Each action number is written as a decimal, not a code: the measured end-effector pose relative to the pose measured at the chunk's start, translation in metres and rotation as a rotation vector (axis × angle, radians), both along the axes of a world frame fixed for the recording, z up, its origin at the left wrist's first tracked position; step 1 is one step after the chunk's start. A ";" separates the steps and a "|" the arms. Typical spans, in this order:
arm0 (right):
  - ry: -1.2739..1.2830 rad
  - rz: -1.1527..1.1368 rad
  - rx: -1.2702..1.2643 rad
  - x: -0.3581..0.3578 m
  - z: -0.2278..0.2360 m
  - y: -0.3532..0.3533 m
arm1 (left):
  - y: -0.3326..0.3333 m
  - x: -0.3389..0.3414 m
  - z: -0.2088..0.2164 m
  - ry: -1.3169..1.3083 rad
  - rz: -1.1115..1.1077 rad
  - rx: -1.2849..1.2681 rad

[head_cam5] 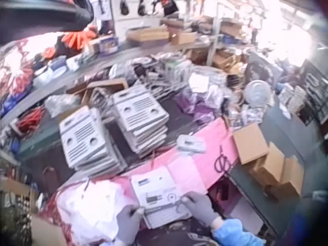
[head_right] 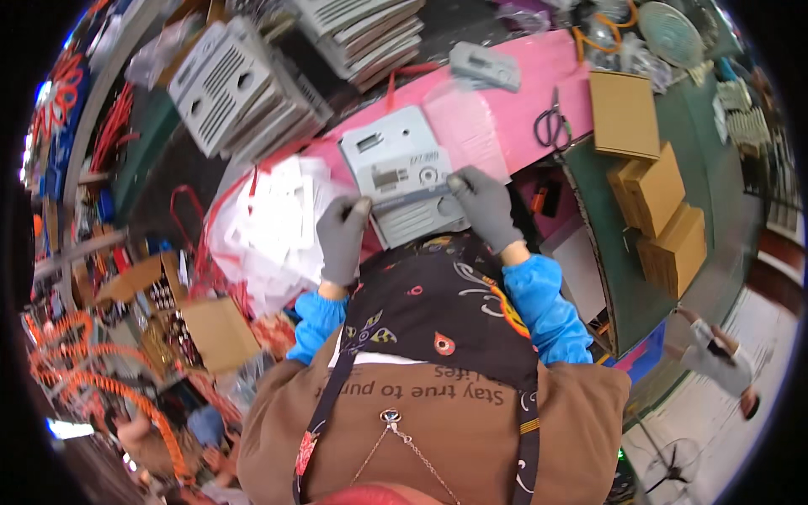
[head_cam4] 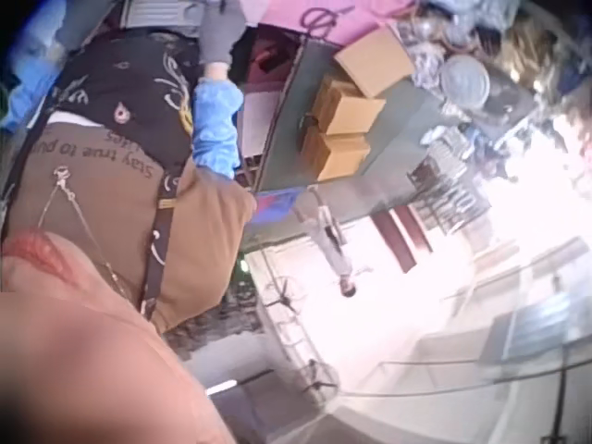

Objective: The person places a grey electronic device into a white foam protective sleeve. They then pick up a cardboard box, open it, and place the foam-wrapped device inside. The person repeats this process with multiple devices, stacking the finished boxes on the table.

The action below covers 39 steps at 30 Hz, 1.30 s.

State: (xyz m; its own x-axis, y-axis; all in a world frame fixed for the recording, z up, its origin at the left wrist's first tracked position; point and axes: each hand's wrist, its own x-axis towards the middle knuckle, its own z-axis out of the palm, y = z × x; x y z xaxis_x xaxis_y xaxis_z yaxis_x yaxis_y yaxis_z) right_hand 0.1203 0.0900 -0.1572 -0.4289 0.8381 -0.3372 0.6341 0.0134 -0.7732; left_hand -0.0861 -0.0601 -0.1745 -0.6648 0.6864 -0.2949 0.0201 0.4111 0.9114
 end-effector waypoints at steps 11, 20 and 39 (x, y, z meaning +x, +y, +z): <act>-0.051 0.174 0.260 -0.044 -0.012 0.061 | 0.056 -0.015 0.033 0.024 0.125 0.217; -0.027 -0.031 0.120 -0.022 -0.004 0.021 | 0.060 0.004 0.031 0.050 0.116 0.076; 0.071 -0.109 0.243 -0.020 -0.026 -0.007 | 0.050 -0.014 0.011 0.012 0.056 0.246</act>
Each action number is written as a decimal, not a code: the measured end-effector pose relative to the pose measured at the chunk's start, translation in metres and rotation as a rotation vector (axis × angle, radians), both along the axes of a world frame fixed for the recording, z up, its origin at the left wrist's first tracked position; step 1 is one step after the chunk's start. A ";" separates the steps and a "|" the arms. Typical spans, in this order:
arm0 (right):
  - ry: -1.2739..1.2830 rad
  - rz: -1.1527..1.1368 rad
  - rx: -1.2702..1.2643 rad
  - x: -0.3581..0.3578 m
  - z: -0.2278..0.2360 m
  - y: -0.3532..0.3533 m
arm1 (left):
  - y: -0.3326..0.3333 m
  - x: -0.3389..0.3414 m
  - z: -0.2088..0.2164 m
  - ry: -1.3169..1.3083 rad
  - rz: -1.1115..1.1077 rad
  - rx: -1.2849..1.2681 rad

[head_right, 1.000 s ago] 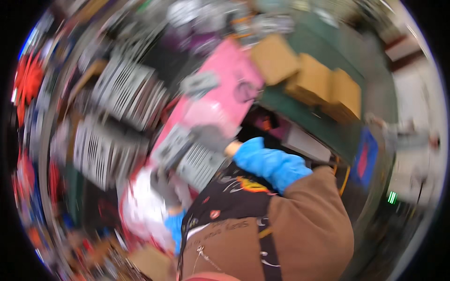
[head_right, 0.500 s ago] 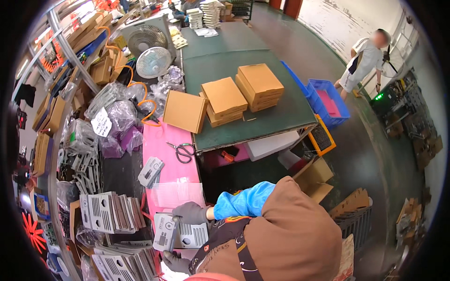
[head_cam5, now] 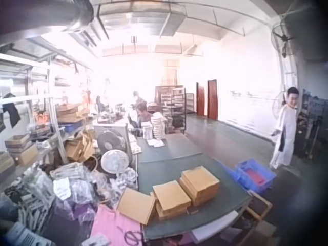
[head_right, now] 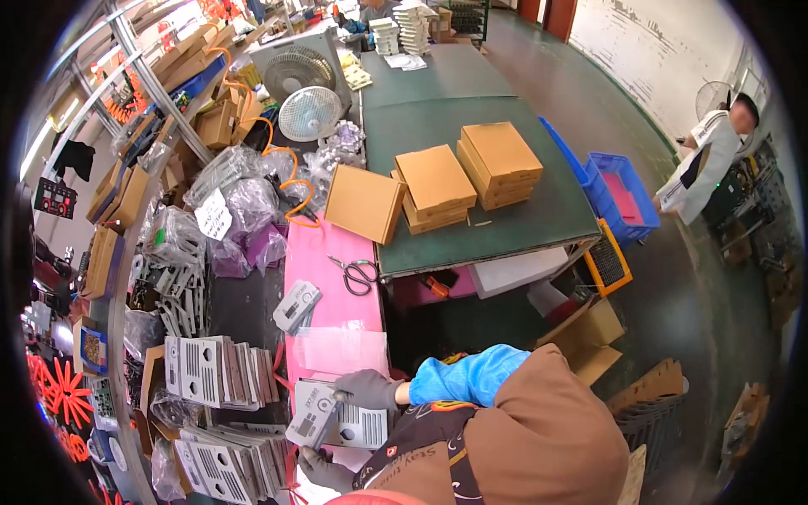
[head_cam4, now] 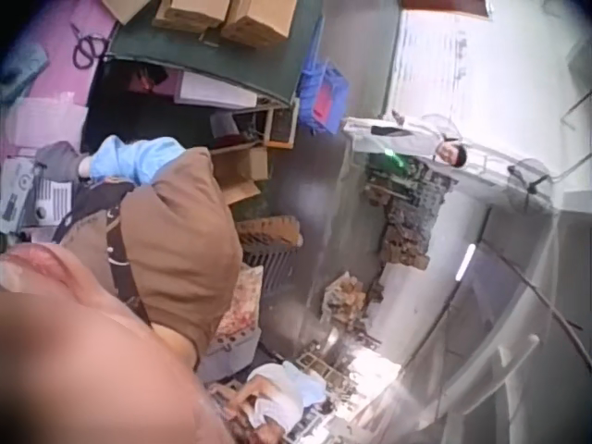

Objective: The person places a grey electronic device into a white foam protective sleeve. They then pick up a cardboard box, open it, and place the foam-wrapped device inside. The person repeats this process with multiple devices, stacking the finished boxes on the table.

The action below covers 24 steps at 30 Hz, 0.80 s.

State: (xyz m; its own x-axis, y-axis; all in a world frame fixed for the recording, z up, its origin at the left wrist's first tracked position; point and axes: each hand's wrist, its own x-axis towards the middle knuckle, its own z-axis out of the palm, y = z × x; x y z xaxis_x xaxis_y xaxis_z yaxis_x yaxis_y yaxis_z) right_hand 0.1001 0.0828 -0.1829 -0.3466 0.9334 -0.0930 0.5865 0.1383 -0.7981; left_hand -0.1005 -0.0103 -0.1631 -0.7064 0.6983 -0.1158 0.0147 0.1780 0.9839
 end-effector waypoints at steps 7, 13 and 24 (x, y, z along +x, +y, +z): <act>-0.059 0.033 -0.022 0.001 0.009 0.004 | -0.003 0.002 0.006 0.019 -0.013 -0.026; 0.000 -0.002 0.053 0.003 -0.011 0.004 | 0.003 0.023 0.038 0.070 -0.027 -0.128; -0.037 0.019 -0.022 -0.005 0.001 0.000 | -0.004 0.015 0.030 0.061 0.001 -0.075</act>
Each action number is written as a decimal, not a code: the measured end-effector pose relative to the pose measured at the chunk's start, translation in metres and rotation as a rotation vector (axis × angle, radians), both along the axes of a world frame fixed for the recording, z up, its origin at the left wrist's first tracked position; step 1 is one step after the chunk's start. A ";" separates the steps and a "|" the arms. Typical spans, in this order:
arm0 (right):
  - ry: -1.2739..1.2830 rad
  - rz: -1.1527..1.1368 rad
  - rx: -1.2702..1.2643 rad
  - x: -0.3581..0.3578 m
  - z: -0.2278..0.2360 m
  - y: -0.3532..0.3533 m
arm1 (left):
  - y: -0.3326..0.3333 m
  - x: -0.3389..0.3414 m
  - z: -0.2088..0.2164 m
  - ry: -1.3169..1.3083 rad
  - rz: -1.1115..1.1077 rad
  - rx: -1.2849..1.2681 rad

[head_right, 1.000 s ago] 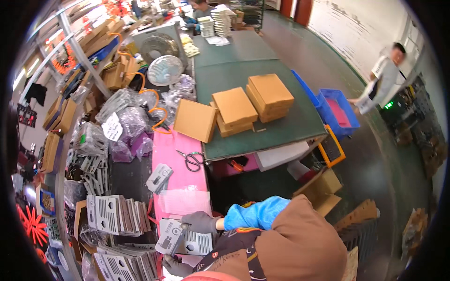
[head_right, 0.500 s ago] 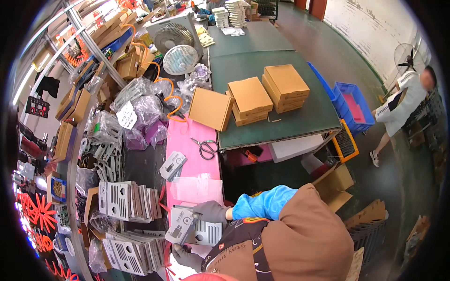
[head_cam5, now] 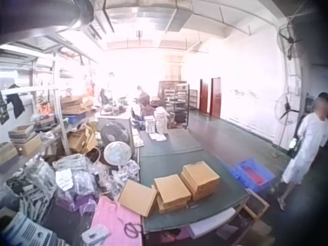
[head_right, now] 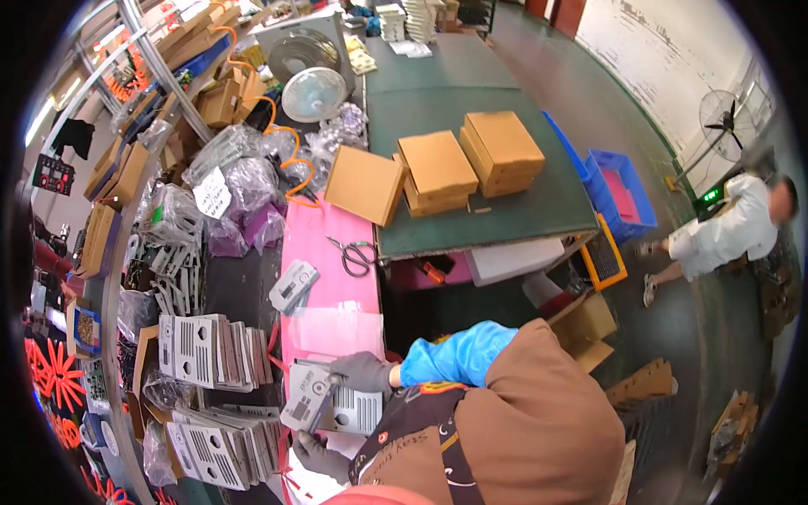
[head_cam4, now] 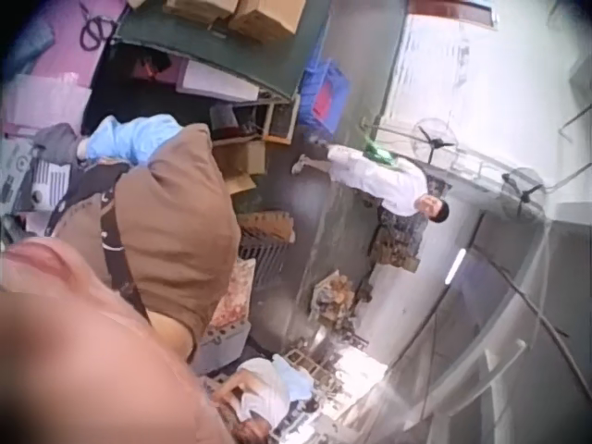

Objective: The person places a grey electronic device into a white foam protective sleeve. They then pick up a cardboard box, open it, and place the foam-wrapped device inside. The person repeats this process with multiple devices, stacking the finished boxes on the table.

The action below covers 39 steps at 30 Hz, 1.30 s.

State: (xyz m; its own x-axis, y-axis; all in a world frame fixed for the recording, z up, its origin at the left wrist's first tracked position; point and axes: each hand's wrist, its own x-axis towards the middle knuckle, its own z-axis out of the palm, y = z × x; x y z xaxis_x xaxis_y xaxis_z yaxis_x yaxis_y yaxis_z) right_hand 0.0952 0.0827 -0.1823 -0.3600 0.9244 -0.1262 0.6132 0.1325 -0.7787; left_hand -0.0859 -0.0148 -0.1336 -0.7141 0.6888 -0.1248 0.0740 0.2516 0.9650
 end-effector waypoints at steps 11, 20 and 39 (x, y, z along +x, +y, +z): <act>0.057 -0.034 0.066 0.000 -0.016 0.000 | -0.007 -0.013 -0.008 0.005 -0.080 -0.009; -0.032 -0.003 -0.131 0.005 0.015 0.015 | 0.000 -0.001 -0.009 -0.166 -0.005 -0.036; -0.260 0.270 0.076 -0.033 0.001 0.069 | -0.003 -0.015 -0.062 -0.109 0.214 -0.153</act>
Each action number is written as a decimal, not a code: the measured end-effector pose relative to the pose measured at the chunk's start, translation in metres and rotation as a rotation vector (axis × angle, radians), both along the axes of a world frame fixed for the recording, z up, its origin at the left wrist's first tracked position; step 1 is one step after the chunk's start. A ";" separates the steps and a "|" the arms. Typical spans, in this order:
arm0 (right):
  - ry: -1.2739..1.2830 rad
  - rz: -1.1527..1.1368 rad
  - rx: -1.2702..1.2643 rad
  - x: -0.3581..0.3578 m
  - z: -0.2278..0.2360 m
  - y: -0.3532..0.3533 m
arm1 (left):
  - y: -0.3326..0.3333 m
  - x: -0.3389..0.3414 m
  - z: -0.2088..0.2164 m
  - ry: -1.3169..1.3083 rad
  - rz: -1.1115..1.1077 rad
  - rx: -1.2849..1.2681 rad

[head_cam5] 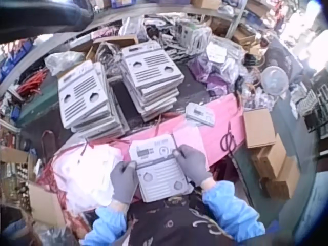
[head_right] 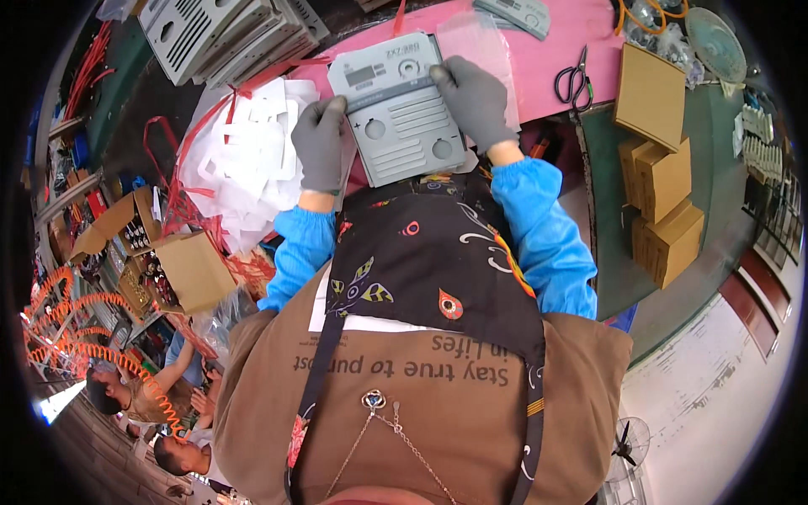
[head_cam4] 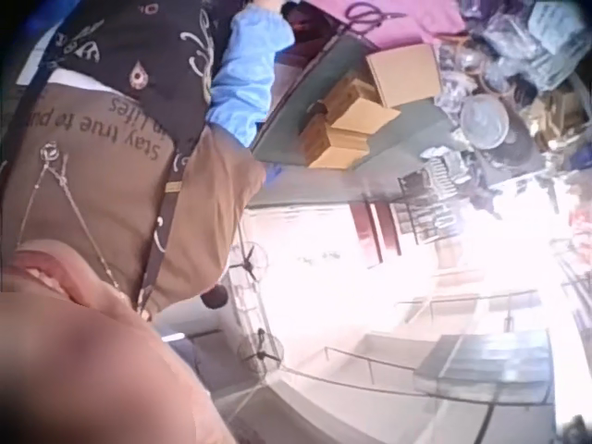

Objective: The person places a grey electronic device into a white foam protective sleeve. They then pick up a cardboard box, open it, and place the foam-wrapped device inside. The person repeats this process with multiple devices, stacking the finished boxes on the table.

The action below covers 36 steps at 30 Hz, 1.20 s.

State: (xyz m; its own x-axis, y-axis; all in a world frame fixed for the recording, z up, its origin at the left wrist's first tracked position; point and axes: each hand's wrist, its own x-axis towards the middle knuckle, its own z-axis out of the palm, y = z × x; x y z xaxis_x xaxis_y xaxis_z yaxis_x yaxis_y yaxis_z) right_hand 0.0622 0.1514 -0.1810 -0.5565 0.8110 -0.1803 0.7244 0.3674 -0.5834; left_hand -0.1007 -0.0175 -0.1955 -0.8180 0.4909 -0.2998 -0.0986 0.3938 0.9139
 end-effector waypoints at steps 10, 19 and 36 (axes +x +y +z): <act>0.013 -0.036 -0.016 -0.006 -0.013 0.008 | 0.014 -0.007 -0.025 -0.069 0.052 0.009; 0.030 -0.075 -0.040 -0.011 -0.014 0.005 | 0.015 -0.006 -0.030 -0.058 0.086 0.019; 0.059 -0.108 -0.009 -0.015 -0.015 0.002 | 0.018 -0.001 -0.023 0.019 0.104 -0.028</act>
State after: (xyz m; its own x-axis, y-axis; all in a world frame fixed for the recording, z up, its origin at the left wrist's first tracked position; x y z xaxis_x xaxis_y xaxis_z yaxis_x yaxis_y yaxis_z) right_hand 0.0469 0.1539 -0.1957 -0.4754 0.8655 -0.1577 0.7241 0.2832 -0.6289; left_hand -0.1018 0.0010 -0.2180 -0.8696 0.3949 -0.2964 -0.1230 0.4081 0.9046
